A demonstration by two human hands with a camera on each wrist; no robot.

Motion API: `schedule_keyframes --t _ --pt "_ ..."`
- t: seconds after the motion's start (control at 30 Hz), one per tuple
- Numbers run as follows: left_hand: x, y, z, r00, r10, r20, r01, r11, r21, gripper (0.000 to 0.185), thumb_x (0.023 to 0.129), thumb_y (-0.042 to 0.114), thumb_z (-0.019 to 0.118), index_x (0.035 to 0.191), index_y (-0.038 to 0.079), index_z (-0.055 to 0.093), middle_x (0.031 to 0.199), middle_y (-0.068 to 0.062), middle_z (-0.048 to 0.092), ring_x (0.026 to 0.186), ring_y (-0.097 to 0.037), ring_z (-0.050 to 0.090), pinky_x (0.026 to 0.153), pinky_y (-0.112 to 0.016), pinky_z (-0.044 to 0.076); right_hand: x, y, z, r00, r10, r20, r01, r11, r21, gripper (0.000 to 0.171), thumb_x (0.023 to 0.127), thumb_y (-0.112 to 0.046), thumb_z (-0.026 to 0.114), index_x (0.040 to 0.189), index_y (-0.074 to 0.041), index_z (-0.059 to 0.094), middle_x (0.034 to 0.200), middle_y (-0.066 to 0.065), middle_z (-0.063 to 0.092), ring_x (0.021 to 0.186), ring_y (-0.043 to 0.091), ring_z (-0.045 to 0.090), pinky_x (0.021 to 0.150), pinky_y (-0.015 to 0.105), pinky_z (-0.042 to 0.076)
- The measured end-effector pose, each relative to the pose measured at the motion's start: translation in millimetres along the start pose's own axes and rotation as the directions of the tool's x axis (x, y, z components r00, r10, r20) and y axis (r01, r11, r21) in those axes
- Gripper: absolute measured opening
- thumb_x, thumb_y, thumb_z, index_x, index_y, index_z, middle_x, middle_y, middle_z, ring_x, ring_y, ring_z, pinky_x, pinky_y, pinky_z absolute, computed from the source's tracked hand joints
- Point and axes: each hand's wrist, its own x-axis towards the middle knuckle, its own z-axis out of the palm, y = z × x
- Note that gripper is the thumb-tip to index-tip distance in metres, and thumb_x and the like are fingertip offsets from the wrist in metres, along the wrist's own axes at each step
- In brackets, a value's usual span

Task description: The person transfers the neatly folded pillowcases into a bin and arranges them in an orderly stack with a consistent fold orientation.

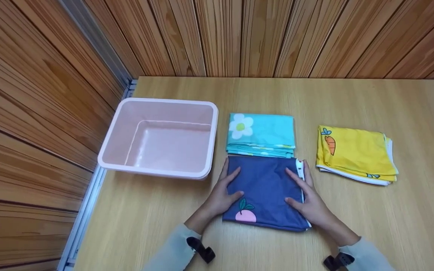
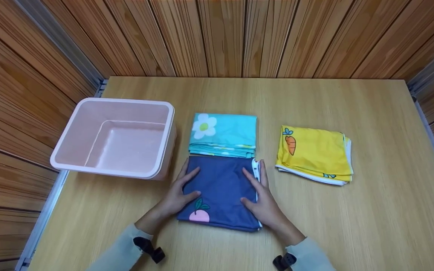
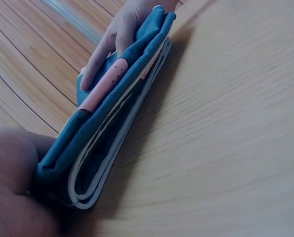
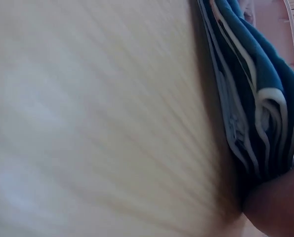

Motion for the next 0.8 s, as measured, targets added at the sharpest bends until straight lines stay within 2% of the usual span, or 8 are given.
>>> schedule_keyframes --t 0.07,0.13,0.2,0.27,0.4,0.6,0.8 --pt "0.1 -0.1 0.2 1.0 0.001 0.001 -0.001 1.0 -0.008 0.07 0.097 0.008 0.068 0.158 0.006 0.034 0.171 -0.008 -0.007 0.156 -0.033 -0.002 0.123 -0.048 0.02 0.0 0.5 1.7 1.0 -0.018 -0.022 0.018 1.0 -0.007 0.074 0.092 0.006 0.069 0.157 -0.012 0.04 0.169 0.003 -0.02 0.154 0.032 -0.016 0.121 0.057 0.004" --pt "0.5 -0.1 0.4 1.0 0.004 0.003 -0.004 1.0 -0.018 0.069 0.098 0.006 0.067 0.158 0.004 0.034 0.171 -0.008 -0.007 0.156 -0.033 -0.003 0.123 -0.048 0.018 0.2 1.2 2.7 0.998 -0.035 -0.046 0.035 0.999 -0.008 0.072 0.092 0.011 0.065 0.156 -0.011 0.041 0.17 0.003 -0.019 0.154 0.03 -0.015 0.123 0.039 0.005" --pt "1.0 0.2 0.6 1.0 0.008 0.006 -0.008 1.0 -0.029 0.069 0.097 0.004 0.066 0.157 0.001 0.033 0.171 -0.009 -0.007 0.156 -0.032 -0.003 0.124 -0.048 0.017 0.6 1.8 3.0 0.996 -0.053 -0.065 0.053 0.999 0.001 0.069 0.092 0.013 0.063 0.155 -0.007 0.043 0.17 0.006 -0.017 0.154 0.031 -0.015 0.12 0.021 0.004" --pt "1.6 0.4 1.0 1.0 0.006 0.006 -0.006 0.999 -0.038 0.068 0.097 0.003 0.065 0.157 0.0 0.032 0.171 -0.01 -0.007 0.156 -0.032 -0.003 0.124 -0.047 0.016 1.2 2.1 2.9 0.995 -0.063 -0.076 0.064 0.998 0.01 0.068 0.092 0.015 0.062 0.154 -0.004 0.043 0.17 0.009 -0.016 0.154 0.032 -0.014 0.114 0.009 0.005" --pt "1.9 0.3 1.8 1.0 -0.002 0.005 0.002 0.999 -0.046 0.068 0.097 0.001 0.065 0.157 -0.001 0.032 0.171 -0.009 -0.006 0.156 -0.032 -0.004 0.124 -0.046 0.015 2.7 1.5 1.6 0.996 -0.055 -0.069 0.058 0.998 0.04 0.065 0.092 0.016 0.06 0.152 0.001 0.043 0.17 0.012 -0.014 0.154 0.035 -0.014 0.111 0.004 0.006" --pt "2.0 0.4 1.2 1.0 -0.009 0.0 0.009 0.999 -0.054 0.068 0.097 0.001 0.065 0.157 -0.001 0.033 0.171 -0.008 -0.005 0.156 -0.031 -0.003 0.124 -0.046 0.016 4.7 -0.8 -1.0 0.999 0.014 -0.046 -0.012 0.998 0.054 0.064 0.093 0.013 0.061 0.153 -0.001 0.043 0.17 0.009 -0.015 0.155 0.031 -0.014 0.108 0.002 0.007" --pt "2.6 1.6 -0.2 1.0 -0.004 0.0 0.004 0.998 -0.055 0.067 0.097 0.001 0.064 0.156 0.0 0.033 0.172 -0.007 -0.005 0.156 -0.031 -0.003 0.124 -0.046 0.016 5.6 -3.0 -1.1 0.997 0.032 -0.069 -0.027 0.997 0.071 0.063 0.092 0.014 0.061 0.152 0.0 0.045 0.171 0.009 -0.011 0.155 0.031 -0.013 0.109 0.002 0.007"
